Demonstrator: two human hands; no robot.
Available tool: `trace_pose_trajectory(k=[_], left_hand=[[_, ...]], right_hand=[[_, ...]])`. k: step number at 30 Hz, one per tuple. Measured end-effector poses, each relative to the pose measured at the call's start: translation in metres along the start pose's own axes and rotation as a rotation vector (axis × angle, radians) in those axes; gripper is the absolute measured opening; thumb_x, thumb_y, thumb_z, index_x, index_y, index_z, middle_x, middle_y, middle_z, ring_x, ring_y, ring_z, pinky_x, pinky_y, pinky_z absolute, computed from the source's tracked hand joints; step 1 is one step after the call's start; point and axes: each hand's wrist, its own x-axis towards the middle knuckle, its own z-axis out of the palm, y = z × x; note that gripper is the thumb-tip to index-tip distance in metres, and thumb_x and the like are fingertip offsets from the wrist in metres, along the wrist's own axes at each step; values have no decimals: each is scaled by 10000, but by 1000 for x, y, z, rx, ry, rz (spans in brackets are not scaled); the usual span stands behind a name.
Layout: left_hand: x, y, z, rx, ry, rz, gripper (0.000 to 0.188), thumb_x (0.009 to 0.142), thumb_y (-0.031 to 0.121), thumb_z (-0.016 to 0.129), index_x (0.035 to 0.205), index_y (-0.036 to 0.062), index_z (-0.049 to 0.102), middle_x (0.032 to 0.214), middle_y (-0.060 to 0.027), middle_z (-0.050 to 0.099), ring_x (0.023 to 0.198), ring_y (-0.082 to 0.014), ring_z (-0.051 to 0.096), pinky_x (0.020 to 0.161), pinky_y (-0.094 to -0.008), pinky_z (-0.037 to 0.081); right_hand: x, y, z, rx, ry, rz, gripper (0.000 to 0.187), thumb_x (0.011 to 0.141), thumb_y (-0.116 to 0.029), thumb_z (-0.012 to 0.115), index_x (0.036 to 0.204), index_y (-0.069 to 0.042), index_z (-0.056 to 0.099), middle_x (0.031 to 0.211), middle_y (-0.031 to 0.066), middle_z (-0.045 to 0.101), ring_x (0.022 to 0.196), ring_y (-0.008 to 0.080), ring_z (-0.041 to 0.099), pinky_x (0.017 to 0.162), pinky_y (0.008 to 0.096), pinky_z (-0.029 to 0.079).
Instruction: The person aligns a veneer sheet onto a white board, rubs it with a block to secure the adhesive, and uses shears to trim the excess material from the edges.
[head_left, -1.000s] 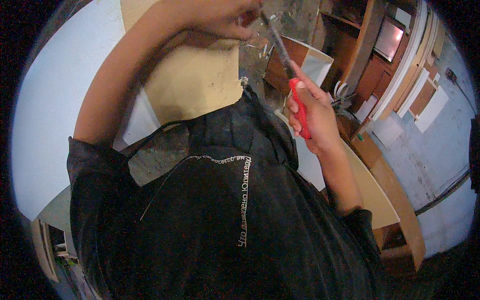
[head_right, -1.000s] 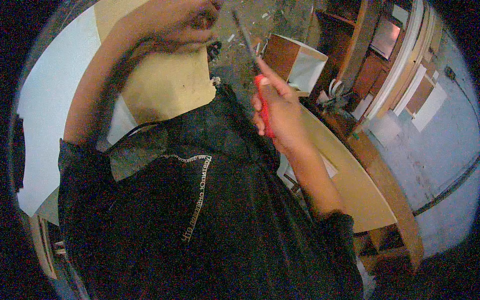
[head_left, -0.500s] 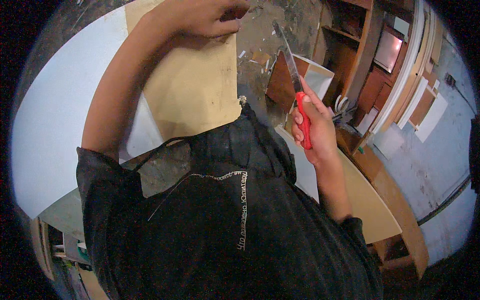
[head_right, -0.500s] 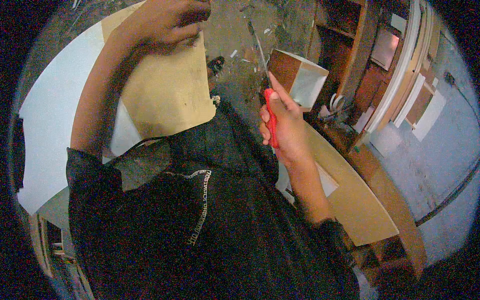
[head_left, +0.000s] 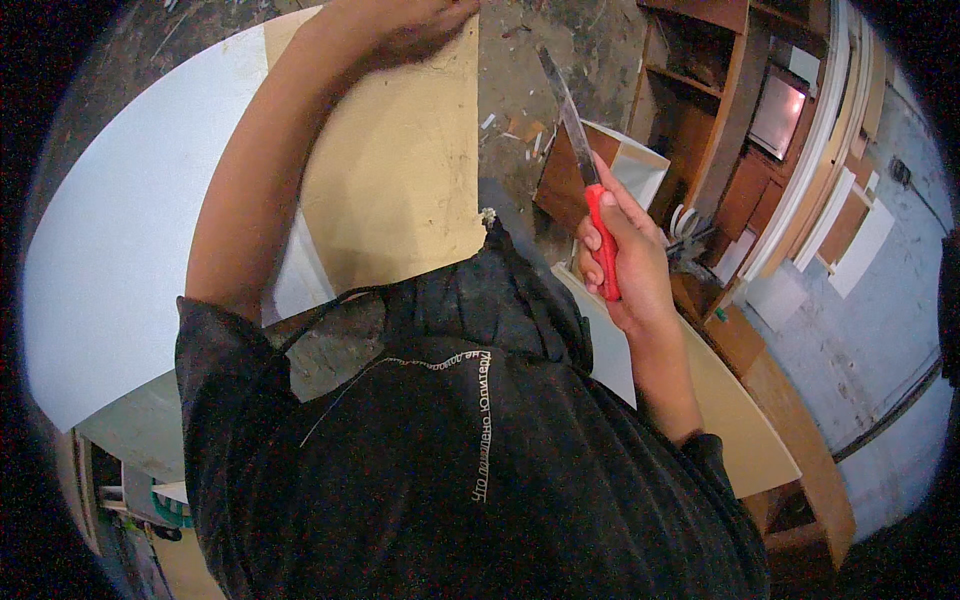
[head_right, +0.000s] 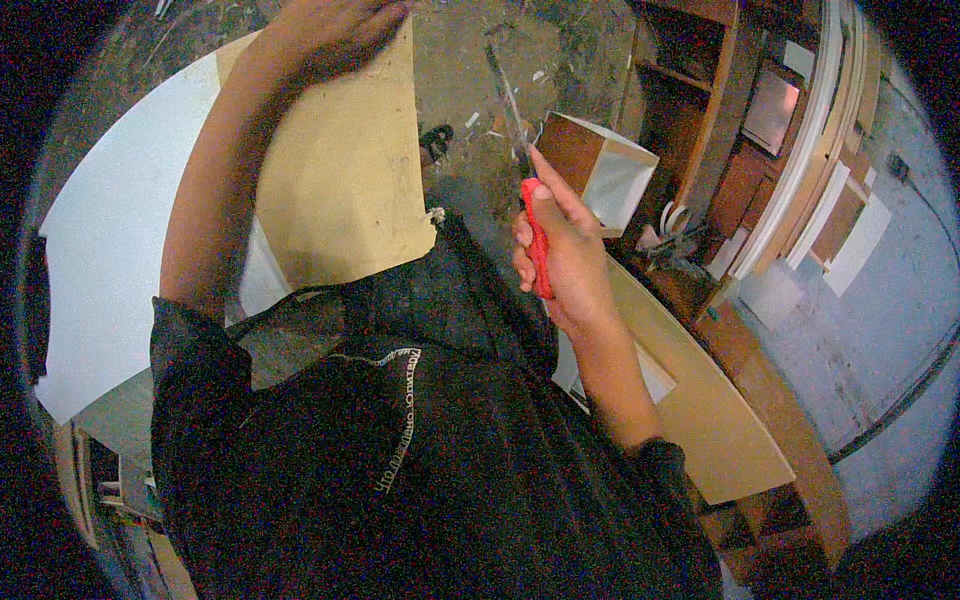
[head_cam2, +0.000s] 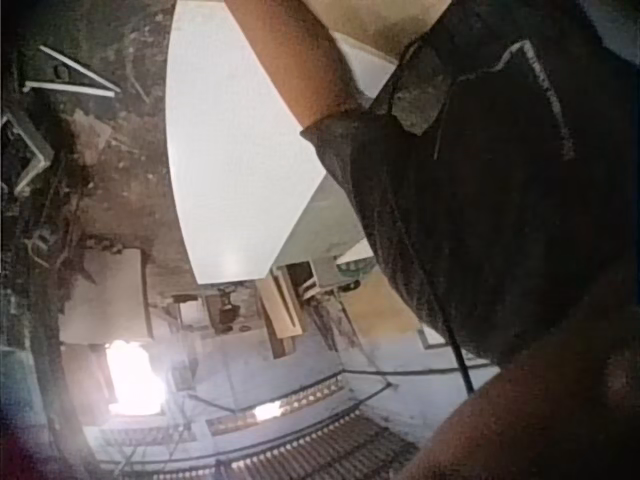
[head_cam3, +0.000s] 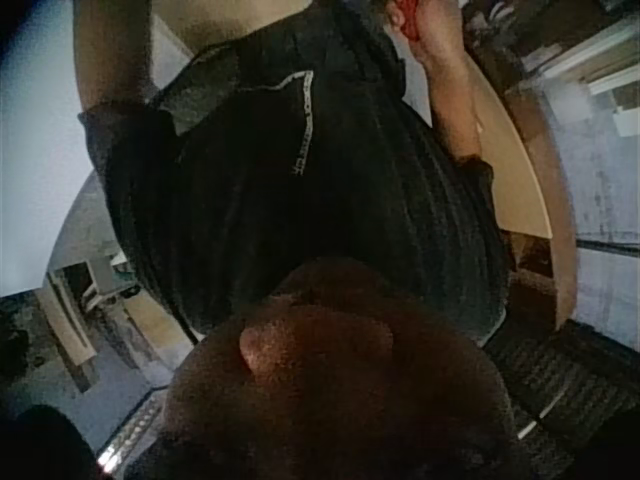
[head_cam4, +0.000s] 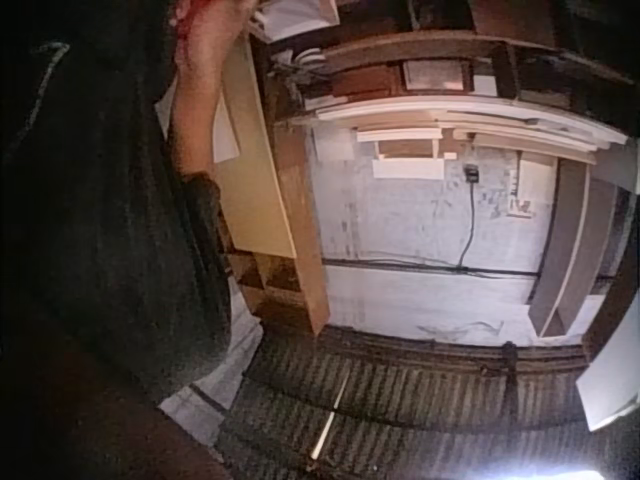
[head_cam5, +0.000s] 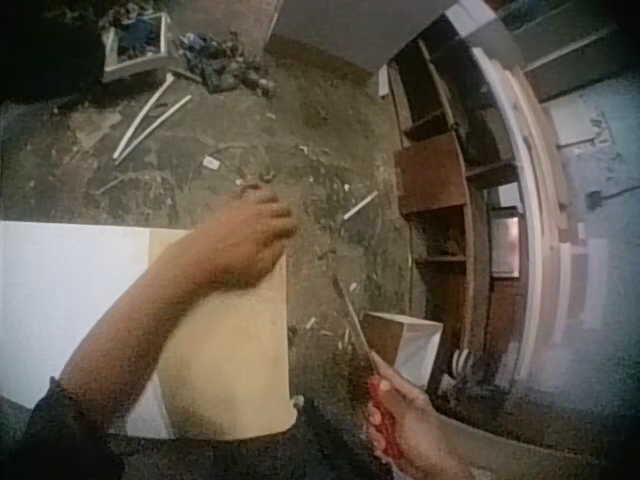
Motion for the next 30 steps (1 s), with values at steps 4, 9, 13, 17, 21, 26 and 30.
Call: trace_pose_trajectory(k=[4,9,13,17,21,26,30], left_hand=[[-6,-5,-1,15,57,-284,312,919,232,505,948,-16,693,1031,-228,683,1043,-392,625,963,-521,445],[-3,-3,3,122,-151,-577,408,933,301,480,831,-11,722,900,-269,695,852,-450,675,804,-545,518],[1,-5,6,135,-71,-579,452,938,328,463,800,-18,718,846,-271,690,808,-457,676,779,-551,523],[-7,-5,6,168,-169,-526,462,946,327,450,802,-23,716,854,-273,690,811,-458,676,781,-554,521],[-2,-4,11,87,-58,-610,492,971,341,418,810,-13,720,866,-276,690,824,-463,673,790,-558,515],[-4,1,5,-3,-41,-667,533,987,375,405,815,-19,719,901,-280,691,857,-462,673,810,-559,507],[5,5,1,36,-128,-637,563,963,450,449,853,-28,726,922,-280,695,882,-447,678,826,-541,511]], right_hand=[[-6,-16,16,-38,-39,4,515,1070,-279,457,1557,-163,340,682,2,464,436,86,403,392,219,331],[6,-35,63,-80,-133,11,535,1061,-279,463,1564,-166,319,701,4,476,437,89,400,394,227,345],[60,-59,84,-143,-154,-9,554,1047,-273,458,1568,-171,302,715,0,478,443,93,395,391,246,347],[45,-59,69,-88,-144,-40,541,1026,-234,471,1535,-101,345,697,2,521,431,112,434,365,277,380],[27,-56,93,-139,-83,-9,527,1023,-232,470,1523,-106,365,695,3,526,440,107,441,367,275,381],[51,-68,79,-148,-114,48,565,1022,-249,477,1561,-188,319,735,-10,480,477,89,392,408,252,334],[56,-59,90,-152,-87,7,546,1020,-229,470,1548,-173,342,727,2,504,465,101,418,400,261,365]])
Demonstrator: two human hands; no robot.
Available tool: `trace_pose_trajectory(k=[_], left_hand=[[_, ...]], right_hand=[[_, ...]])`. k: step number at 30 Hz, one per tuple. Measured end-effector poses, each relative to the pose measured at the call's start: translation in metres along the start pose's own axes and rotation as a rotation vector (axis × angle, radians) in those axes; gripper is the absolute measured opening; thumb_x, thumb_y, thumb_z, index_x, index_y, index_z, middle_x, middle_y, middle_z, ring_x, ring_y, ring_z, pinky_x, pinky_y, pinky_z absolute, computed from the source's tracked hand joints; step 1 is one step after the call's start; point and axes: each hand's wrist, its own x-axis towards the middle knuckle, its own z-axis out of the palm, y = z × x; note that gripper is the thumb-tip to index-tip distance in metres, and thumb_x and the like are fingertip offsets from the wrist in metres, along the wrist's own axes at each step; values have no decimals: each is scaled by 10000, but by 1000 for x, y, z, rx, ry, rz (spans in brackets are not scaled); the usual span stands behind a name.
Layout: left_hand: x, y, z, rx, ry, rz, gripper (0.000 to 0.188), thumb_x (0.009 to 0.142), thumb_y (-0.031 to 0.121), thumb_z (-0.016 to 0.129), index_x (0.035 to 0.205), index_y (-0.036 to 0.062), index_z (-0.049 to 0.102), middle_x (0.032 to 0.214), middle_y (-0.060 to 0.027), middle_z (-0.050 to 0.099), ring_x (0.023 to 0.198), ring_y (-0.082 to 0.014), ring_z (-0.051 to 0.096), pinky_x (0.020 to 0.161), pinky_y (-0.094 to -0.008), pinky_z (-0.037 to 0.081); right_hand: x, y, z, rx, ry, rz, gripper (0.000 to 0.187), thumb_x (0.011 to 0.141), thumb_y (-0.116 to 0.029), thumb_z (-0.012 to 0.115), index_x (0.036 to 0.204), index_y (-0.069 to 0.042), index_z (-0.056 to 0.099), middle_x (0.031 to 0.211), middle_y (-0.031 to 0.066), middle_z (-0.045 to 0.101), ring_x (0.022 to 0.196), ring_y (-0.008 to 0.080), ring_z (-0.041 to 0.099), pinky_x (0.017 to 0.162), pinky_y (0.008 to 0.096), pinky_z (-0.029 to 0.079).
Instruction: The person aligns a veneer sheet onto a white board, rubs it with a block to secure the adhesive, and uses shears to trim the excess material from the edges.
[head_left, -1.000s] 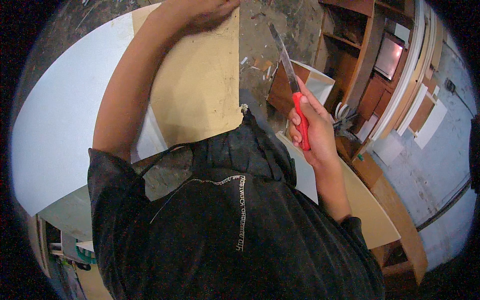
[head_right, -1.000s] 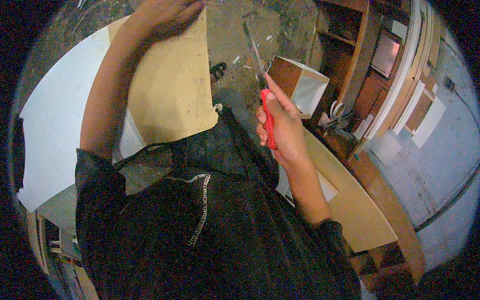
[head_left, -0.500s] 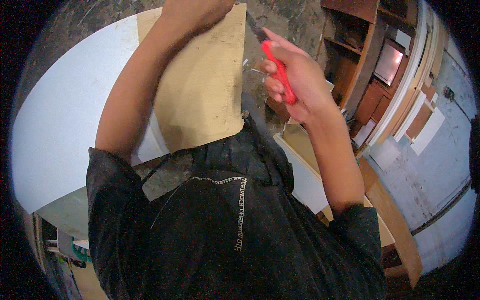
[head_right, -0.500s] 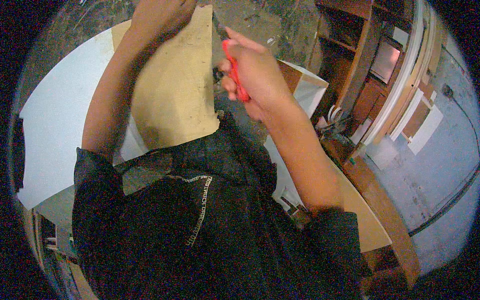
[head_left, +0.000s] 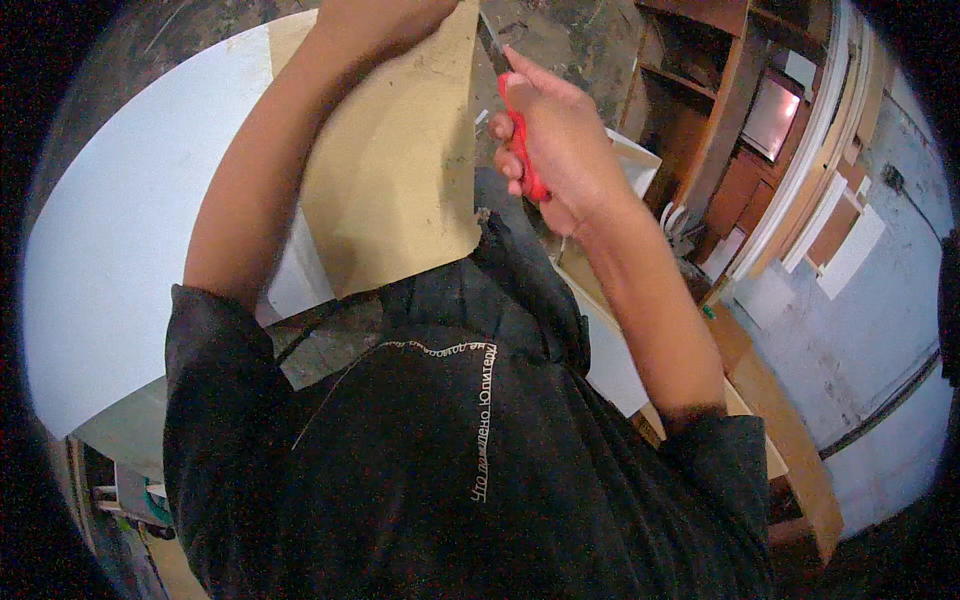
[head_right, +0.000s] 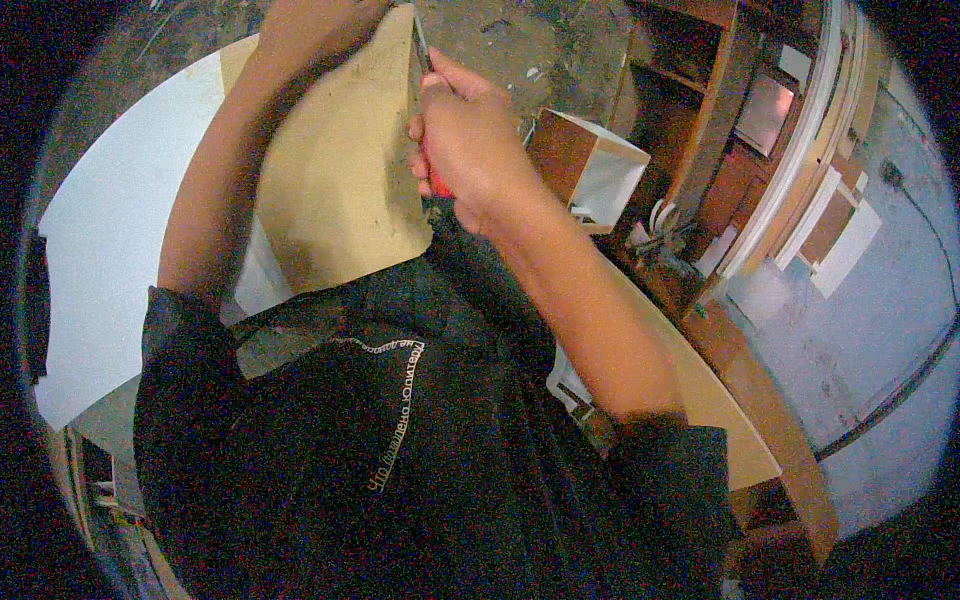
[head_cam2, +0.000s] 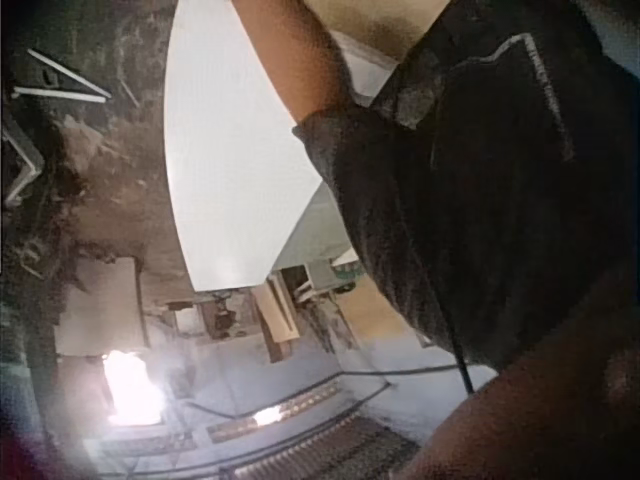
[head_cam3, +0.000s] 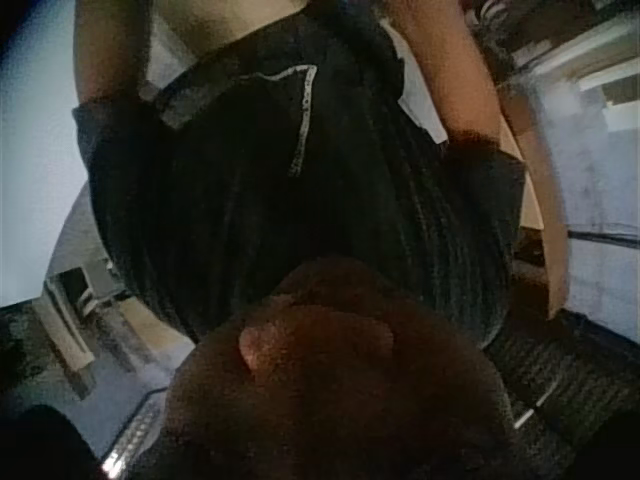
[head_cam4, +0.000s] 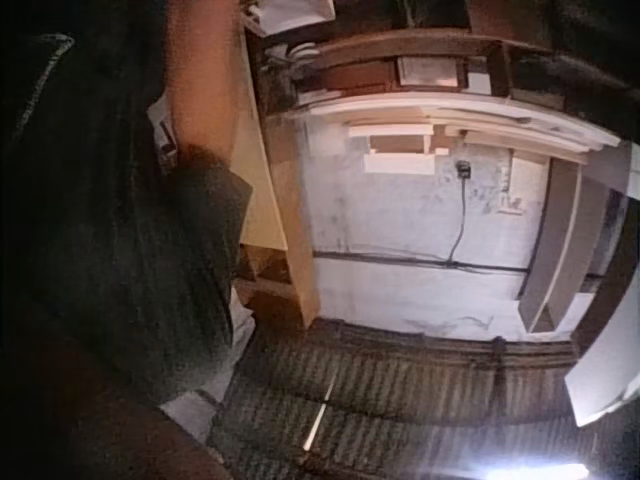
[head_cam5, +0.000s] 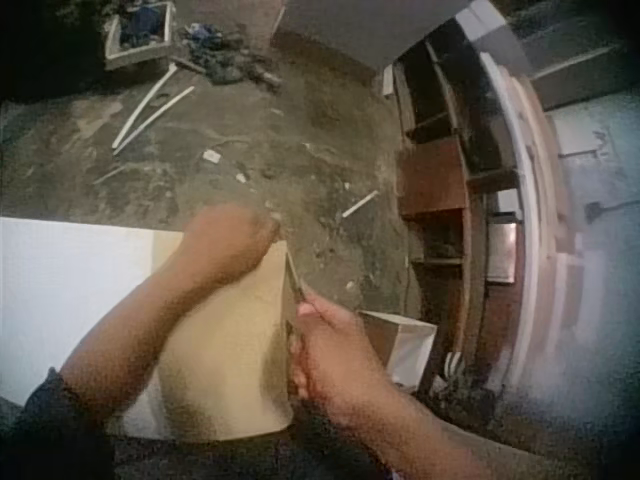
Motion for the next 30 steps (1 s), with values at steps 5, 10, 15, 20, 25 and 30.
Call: trace_pose_trajectory(k=[5,10,15,20,25,30], left_hand=[[-12,-2,-12,0,42,36,648,837,610,591,877,-19,739,925,-267,705,889,-433,686,829,-505,533],[-8,-4,-6,86,-81,-83,663,795,640,628,978,12,740,962,-256,710,909,-426,690,816,-483,552],[4,0,-2,16,-3,35,674,799,636,627,995,0,733,964,-260,710,916,-425,691,814,-495,549],[-12,-9,-5,48,14,38,682,799,628,633,985,-20,729,971,-262,711,925,-430,690,816,-494,550],[-1,9,-13,55,5,48,705,801,650,627,937,-33,736,955,-271,709,906,-428,695,809,-493,552],[1,-5,-6,87,18,23,726,793,670,628,908,-38,740,949,-266,711,890,-421,699,796,-487,557]], right_hand=[[-47,12,-31,-34,-115,96,499,1060,-277,460,1537,-165,365,701,14,502,427,107,431,366,264,366],[-109,39,-29,-41,-62,341,534,1059,-338,471,1553,-183,342,693,1,465,433,95,410,371,259,362],[-50,76,-3,-66,43,139,567,1053,-371,481,1567,-196,317,700,-7,452,451,88,398,397,254,376],[-93,60,-46,-40,-127,372,550,1060,-368,463,1562,-189,327,688,-1,475,422,94,409,372,253,363],[-48,90,-23,-196,-81,248,529,1061,-294,441,1561,-164,327,654,-14,441,408,93,384,369,257,354],[-50,94,-40,-90,-128,357,495,1073,-316,433,1546,-189,362,661,-7,470,392,109,409,345,272,356]])
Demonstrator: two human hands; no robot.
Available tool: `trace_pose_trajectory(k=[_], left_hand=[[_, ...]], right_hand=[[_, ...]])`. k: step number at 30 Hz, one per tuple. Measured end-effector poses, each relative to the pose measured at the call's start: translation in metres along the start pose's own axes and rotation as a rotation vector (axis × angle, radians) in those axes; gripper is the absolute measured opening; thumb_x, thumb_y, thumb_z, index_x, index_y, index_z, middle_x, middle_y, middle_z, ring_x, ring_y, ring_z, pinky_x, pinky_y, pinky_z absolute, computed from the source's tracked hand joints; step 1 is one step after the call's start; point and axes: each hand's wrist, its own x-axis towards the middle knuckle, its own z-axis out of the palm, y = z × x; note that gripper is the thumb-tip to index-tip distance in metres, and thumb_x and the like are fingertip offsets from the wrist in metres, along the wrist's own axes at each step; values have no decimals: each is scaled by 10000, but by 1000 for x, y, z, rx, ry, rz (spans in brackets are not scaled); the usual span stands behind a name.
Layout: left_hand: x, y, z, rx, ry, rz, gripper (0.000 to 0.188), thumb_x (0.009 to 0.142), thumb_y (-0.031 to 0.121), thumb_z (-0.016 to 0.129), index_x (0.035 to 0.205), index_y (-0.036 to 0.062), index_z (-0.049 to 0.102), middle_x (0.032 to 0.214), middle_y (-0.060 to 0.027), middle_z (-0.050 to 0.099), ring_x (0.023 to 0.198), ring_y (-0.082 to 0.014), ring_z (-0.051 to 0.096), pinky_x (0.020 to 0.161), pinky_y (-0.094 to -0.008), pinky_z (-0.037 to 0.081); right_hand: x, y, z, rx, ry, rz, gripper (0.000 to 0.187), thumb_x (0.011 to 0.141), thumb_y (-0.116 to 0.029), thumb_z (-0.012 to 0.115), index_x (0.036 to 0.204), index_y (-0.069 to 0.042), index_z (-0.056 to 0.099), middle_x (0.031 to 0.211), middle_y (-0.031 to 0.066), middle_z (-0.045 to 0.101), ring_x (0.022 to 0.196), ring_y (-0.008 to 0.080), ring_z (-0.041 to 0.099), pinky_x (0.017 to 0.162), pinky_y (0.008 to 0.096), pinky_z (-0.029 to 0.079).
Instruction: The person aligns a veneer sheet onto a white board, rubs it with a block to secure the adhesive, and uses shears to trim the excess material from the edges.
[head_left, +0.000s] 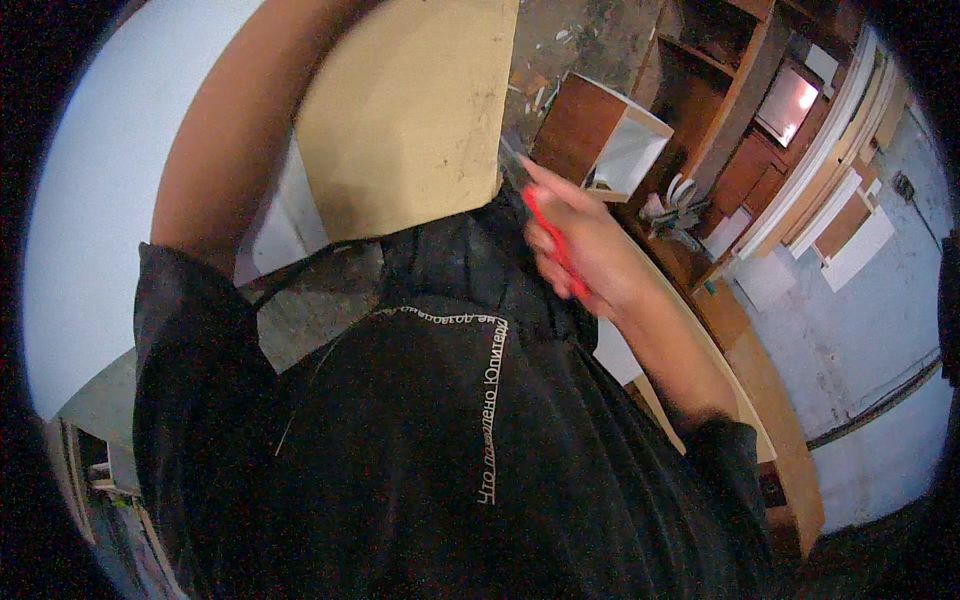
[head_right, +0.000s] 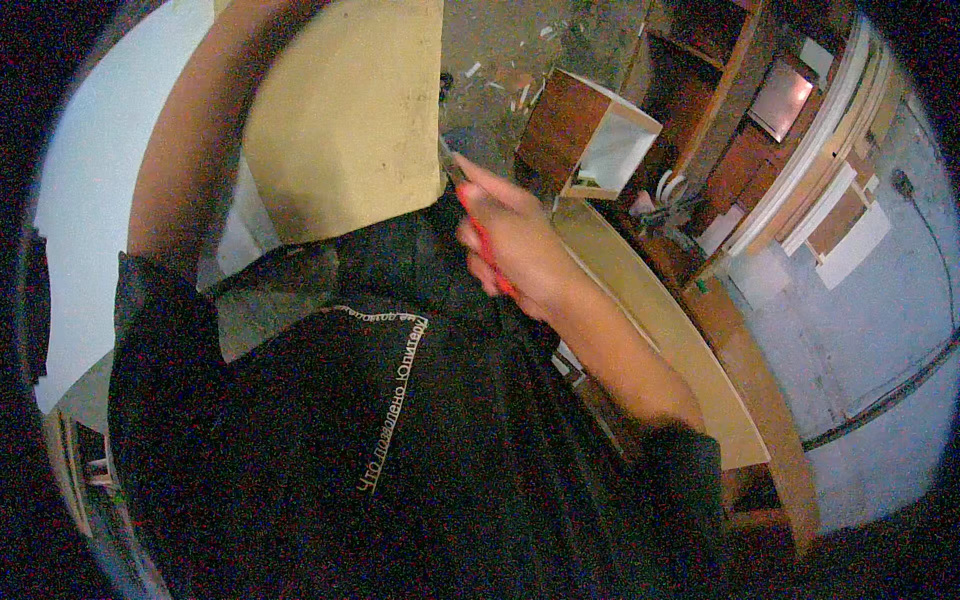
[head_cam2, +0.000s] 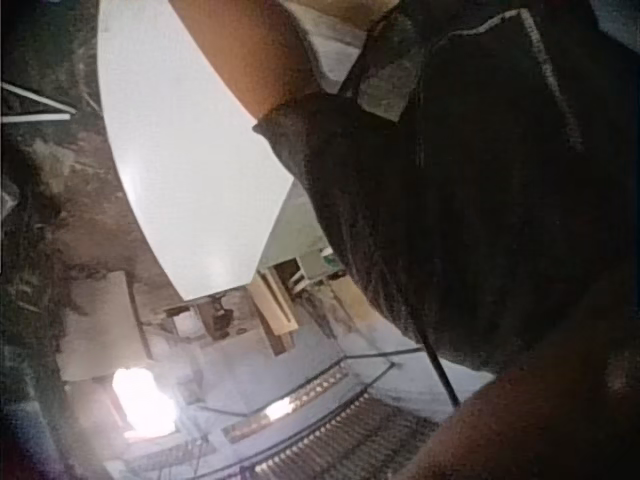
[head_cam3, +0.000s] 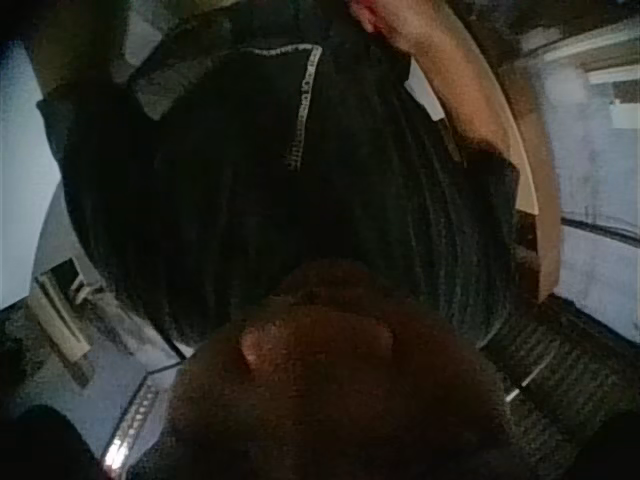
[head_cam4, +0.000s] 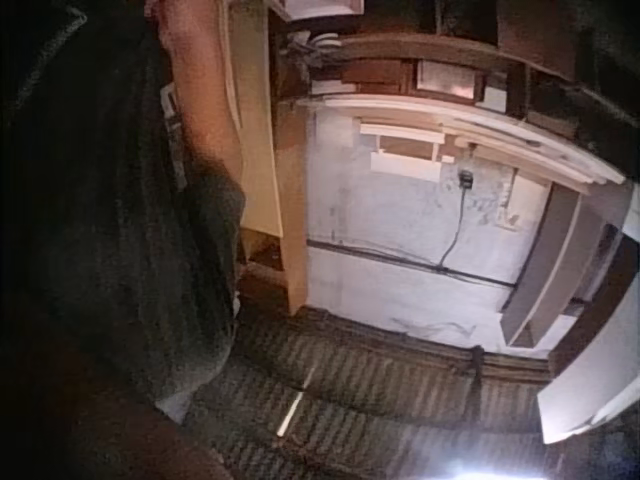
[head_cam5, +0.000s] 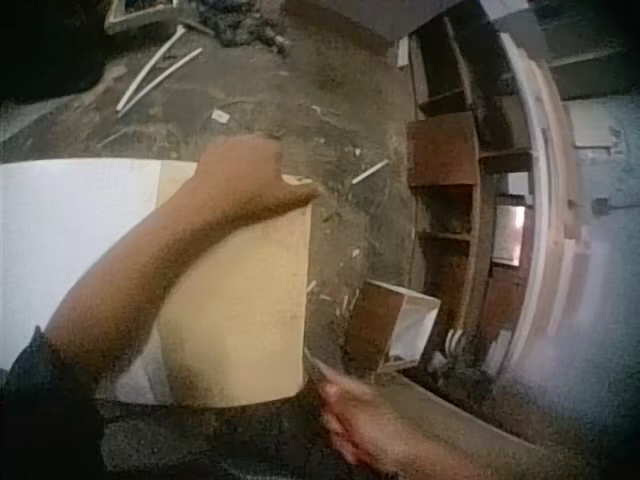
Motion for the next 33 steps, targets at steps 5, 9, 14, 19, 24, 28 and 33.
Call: trace_pose_trajectory(k=[5,9,14,19,24,28,33], left_hand=[[-7,-6,3,40,11,-10,751,796,685,617,902,-49,739,923,-261,714,878,-413,703,782,-483,561],[1,5,-1,10,57,42,751,799,683,613,901,-50,739,910,-264,713,877,-413,704,781,-491,560],[-16,0,-5,39,-101,-87,740,801,666,626,913,-57,735,943,-269,710,887,-417,702,797,-488,558],[-5,6,6,-101,123,150,668,797,637,650,923,-12,746,936,-260,711,901,-425,696,820,-479,551],[-11,13,-1,-82,98,41,654,787,633,664,922,-1,749,933,-261,708,896,-423,696,808,-490,551],[-22,-7,7,-32,66,-19,701,772,653,670,910,-31,741,921,-278,703,878,-421,700,793,-489,554],[-7,3,4,-23,98,24,726,762,663,672,904,-45,738,894,-286,700,858,-420,703,784,-490,556]], right_hand=[[-61,16,11,-1,25,176,499,1077,-337,419,1548,-185,354,664,-11,471,392,108,398,347,274,356],[3,15,22,-15,99,-108,520,1075,-365,419,1564,-215,322,654,-12,450,406,99,388,361,251,356],[-53,10,6,-40,4,70,520,1079,-377,403,1565,-211,321,656,-12,437,427,97,394,385,249,364],[-3,40,32,-229,158,-283,507,1075,-355,420,1557,-217,343,677,-7,442,434,101,408,386,253,375],[-21,27,5,-87,78,-73,509,1072,-371,436,1549,-208,362,647,-7,444,413,102,408,368,261,375],[-76,22,-4,-110,26,109,515,1074,-394,430,1542,-185,377,626,-7,452,388,102,398,353,258,366],[3,39,26,-181,91,-240,546,1073,-401,429,1539,-125,366,603,1,443,383,106,418,350,268,373]])
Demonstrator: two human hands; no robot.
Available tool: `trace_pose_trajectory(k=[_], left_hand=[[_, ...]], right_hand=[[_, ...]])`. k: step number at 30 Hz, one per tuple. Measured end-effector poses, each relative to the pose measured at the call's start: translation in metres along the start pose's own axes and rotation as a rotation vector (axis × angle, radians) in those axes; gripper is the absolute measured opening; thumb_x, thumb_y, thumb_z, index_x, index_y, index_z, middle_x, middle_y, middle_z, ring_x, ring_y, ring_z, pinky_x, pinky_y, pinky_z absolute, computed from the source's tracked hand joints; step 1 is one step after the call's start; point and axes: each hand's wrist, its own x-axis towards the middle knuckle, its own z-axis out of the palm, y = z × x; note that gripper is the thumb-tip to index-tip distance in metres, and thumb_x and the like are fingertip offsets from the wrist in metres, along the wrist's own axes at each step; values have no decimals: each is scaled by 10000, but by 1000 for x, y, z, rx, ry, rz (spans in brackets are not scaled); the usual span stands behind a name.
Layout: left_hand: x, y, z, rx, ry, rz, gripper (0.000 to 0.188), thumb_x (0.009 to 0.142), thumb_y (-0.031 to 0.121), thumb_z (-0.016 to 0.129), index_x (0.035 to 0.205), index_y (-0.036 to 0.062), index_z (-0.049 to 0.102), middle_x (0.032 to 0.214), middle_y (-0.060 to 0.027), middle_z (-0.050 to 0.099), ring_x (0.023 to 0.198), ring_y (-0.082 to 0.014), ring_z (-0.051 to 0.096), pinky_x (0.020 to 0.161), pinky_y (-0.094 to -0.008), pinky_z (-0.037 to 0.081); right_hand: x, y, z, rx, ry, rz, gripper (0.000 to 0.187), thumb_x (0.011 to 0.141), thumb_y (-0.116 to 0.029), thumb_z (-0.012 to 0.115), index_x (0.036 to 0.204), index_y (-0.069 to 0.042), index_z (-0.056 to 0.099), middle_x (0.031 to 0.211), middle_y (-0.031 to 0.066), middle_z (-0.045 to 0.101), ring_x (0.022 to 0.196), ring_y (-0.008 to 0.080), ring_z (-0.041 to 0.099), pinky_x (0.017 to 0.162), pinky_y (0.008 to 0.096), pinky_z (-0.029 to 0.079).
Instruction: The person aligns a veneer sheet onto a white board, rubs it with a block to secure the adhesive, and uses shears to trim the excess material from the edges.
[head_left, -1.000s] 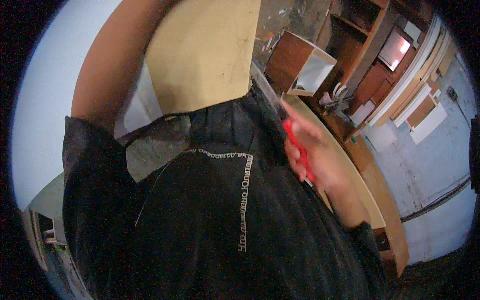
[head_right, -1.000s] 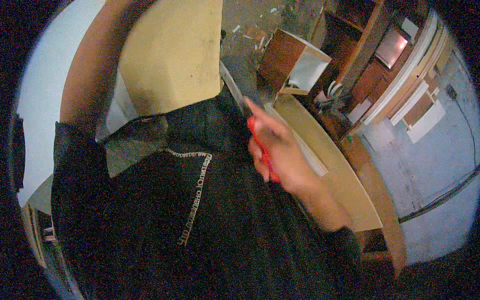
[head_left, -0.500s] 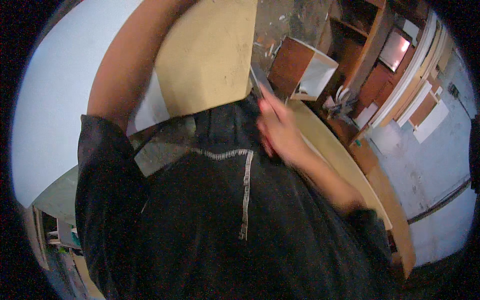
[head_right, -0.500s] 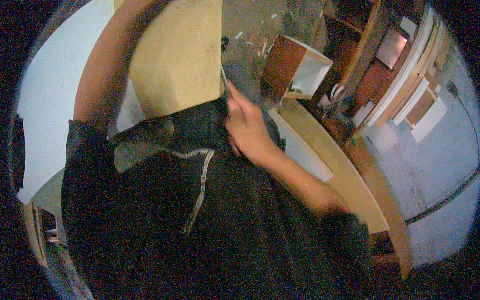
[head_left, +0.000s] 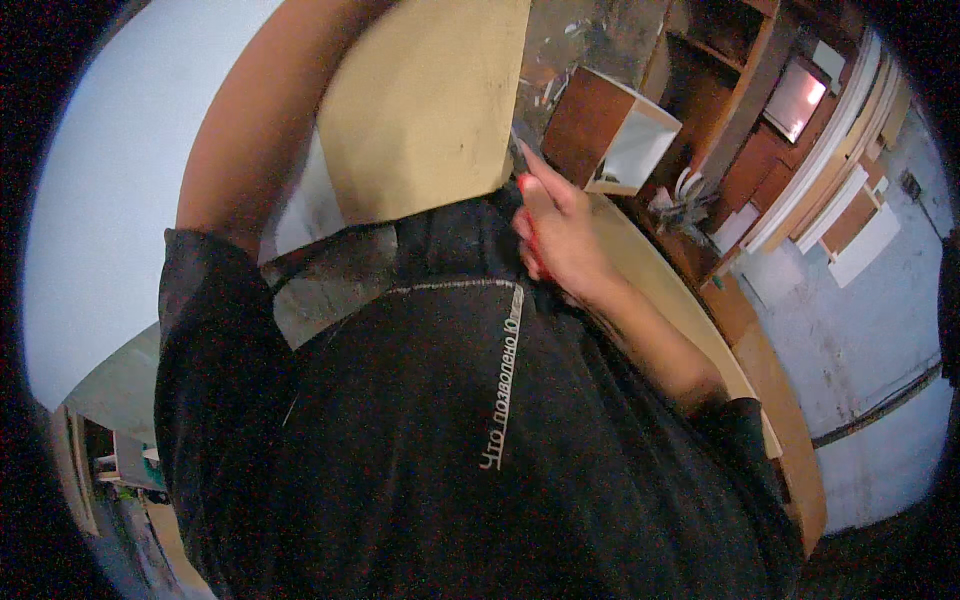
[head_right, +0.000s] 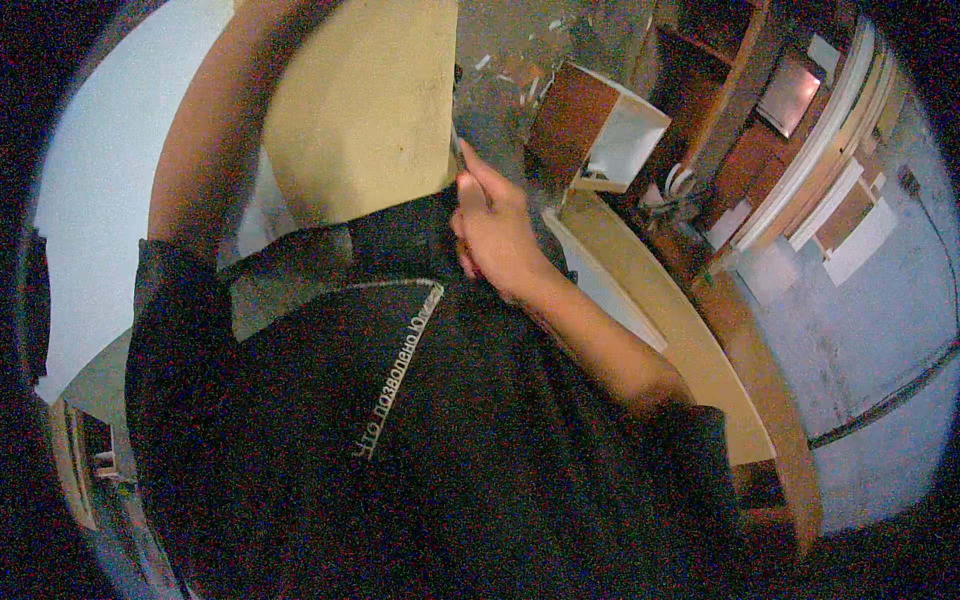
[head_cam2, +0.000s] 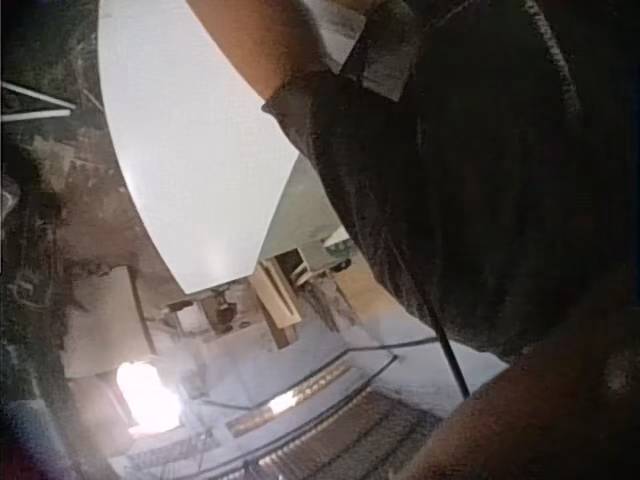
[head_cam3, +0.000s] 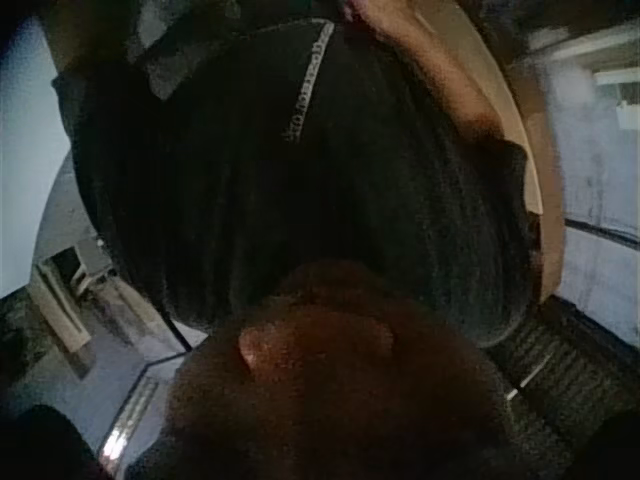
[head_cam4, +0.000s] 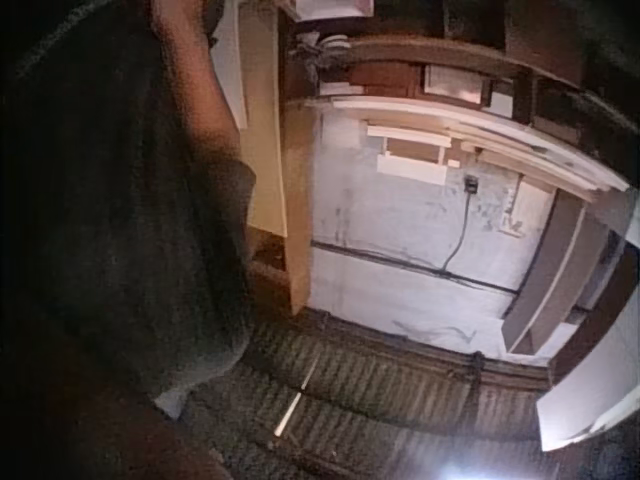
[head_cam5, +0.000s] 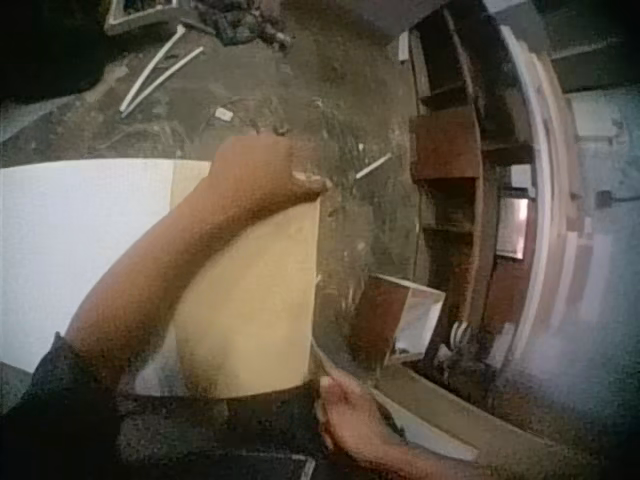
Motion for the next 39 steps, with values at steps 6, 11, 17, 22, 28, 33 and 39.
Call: trace_pose_trajectory(k=[6,11,17,22,28,33,39], left_hand=[[-5,1,-6,-29,28,27,718,773,661,664,904,-41,739,891,-270,706,859,-417,701,780,-490,556],[-10,-6,-3,-9,-80,-41,690,778,654,660,895,-20,746,901,-248,715,860,-416,699,787,-490,553],[-4,-2,-2,-14,-49,2,680,783,651,651,876,-16,749,900,-253,714,854,-410,703,770,-490,556],[-3,-6,0,-67,-85,-16,667,773,639,654,890,-11,752,901,-249,716,868,-401,708,772,-482,561],[-1,-13,16,-141,28,78,599,770,609,670,879,27,762,903,-241,717,869,-393,709,763,-481,561],[3,5,-3,-32,-75,62,621,773,623,674,942,31,754,916,-247,713,881,-402,702,770,-486,557],[-3,-4,6,-48,20,-13,650,784,654,663,885,19,757,927,-244,715,893,-409,697,801,-488,550]], right_hand=[[-6,-17,-23,30,2,82,522,1077,-370,422,1551,-161,354,647,27,468,413,114,427,380,267,379],[-81,-44,-54,-2,-18,296,516,1078,-411,396,1553,-212,354,612,27,526,407,122,480,391,251,397],[-102,-49,-53,-190,-71,369,517,1083,-429,365,1561,-234,336,612,15,518,430,98,482,398,236,401],[-89,-37,-41,-280,-109,219,539,1080,-443,363,1571,-226,307,615,-4,479,420,92,452,374,243,400],[-33,-8,-11,-226,-47,222,577,1066,-455,403,1573,-201,298,624,2,468,412,97,441,354,272,418],[-7,-5,-19,-146,-84,131,521,1084,-370,368,1567,-181,316,621,9,489,417,111,456,381,272,420],[-6,-7,-18,-126,-45,195,530,1076,-407,407,1549,-173,360,643,-3,500,429,84,444,415,230,384]])
